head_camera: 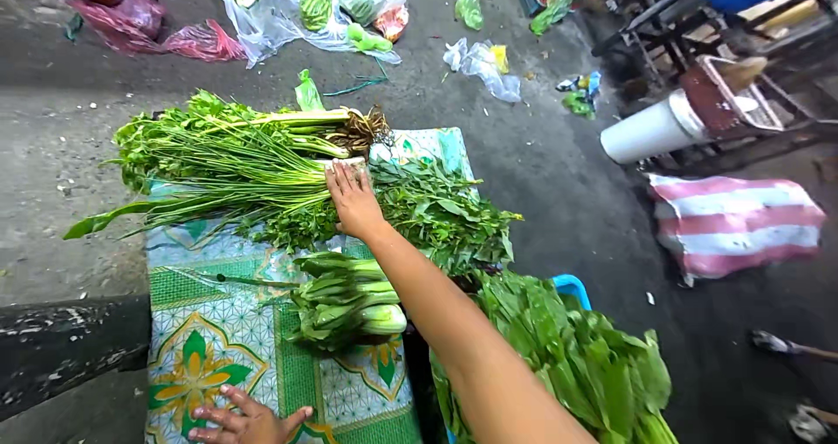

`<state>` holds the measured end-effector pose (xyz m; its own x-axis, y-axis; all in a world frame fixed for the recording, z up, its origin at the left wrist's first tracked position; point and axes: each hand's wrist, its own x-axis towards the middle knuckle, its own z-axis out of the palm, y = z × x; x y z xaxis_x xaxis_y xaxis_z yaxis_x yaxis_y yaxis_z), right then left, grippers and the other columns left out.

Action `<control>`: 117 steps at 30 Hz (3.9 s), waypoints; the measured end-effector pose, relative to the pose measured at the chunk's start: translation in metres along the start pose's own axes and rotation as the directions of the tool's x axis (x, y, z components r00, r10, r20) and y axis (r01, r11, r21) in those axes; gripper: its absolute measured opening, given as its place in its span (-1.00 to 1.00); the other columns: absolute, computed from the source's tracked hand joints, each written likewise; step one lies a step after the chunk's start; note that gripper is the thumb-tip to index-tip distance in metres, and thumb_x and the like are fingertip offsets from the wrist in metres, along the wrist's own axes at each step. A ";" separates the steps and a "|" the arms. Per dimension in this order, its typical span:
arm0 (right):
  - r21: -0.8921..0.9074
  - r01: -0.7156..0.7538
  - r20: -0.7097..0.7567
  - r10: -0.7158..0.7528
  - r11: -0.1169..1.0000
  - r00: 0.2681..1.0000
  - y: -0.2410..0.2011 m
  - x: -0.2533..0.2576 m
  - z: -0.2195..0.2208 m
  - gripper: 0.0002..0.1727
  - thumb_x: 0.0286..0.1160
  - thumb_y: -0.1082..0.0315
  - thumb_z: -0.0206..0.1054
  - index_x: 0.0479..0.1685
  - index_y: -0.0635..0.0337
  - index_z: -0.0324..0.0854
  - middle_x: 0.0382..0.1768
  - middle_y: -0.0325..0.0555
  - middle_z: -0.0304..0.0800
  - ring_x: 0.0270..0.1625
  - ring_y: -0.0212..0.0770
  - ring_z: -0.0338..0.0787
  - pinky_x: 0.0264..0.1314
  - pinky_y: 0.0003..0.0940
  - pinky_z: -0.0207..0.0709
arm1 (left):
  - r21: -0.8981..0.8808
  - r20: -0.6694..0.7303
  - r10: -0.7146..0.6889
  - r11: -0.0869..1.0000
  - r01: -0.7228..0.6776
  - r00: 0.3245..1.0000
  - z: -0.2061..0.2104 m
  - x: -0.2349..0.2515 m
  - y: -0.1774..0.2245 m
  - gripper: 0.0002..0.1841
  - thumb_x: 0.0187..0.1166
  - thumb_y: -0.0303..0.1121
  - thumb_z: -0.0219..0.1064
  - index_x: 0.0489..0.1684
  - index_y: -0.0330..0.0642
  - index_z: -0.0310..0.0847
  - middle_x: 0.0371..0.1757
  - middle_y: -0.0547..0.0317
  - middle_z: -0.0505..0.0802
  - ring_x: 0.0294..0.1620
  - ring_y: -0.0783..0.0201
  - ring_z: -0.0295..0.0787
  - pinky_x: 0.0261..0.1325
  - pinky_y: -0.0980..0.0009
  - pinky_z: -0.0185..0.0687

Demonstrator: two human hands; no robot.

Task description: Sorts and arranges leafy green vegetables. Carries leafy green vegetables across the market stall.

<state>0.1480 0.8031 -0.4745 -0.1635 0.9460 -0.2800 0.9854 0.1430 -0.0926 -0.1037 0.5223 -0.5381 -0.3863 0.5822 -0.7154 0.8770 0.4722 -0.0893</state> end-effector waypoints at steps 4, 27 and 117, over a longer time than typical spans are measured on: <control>-0.041 -0.062 0.058 0.065 0.997 0.996 -0.010 0.023 0.017 0.37 -0.01 0.57 0.66 0.96 0.08 -0.23 0.90 0.19 -0.10 0.94 0.21 -0.18 0.83 0.49 -0.48 | -0.002 -0.007 -0.001 1.000 0.001 1.000 -0.002 0.000 0.000 0.86 -0.34 0.45 0.75 0.80 -0.55 -0.72 0.70 -0.86 -0.55 0.75 -0.81 -0.60 0.73 -0.49 -0.39; 0.001 -0.033 0.133 0.033 0.999 0.991 -0.001 0.024 0.015 0.28 -0.09 0.28 0.78 0.86 0.10 0.09 0.61 0.31 0.41 0.68 0.42 0.32 0.67 0.59 -0.04 | 0.036 0.052 -0.076 0.997 0.074 0.996 -0.003 -0.002 0.007 0.85 -0.31 0.45 0.74 0.81 -0.46 -0.79 0.71 -0.77 -0.64 0.77 -0.75 -0.67 0.77 -0.43 -0.38; 0.415 -0.159 -0.005 0.177 0.896 0.984 0.017 -0.110 0.008 -0.24 0.42 0.55 0.38 0.73 -0.04 0.39 0.73 0.08 0.35 0.77 0.24 0.29 0.65 0.39 0.23 | 0.054 0.058 -0.069 0.996 0.066 0.996 0.005 0.004 0.005 0.86 -0.31 0.50 0.70 0.81 -0.42 -0.85 0.70 -0.75 -0.67 0.77 -0.73 -0.71 0.74 -0.48 -0.38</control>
<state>0.1825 0.6991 -0.4525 0.0142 0.9579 -0.2868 0.8890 -0.1434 -0.4348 -0.0991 0.5233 -0.5450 -0.4284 0.5089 -0.7466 0.8638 0.4733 -0.1730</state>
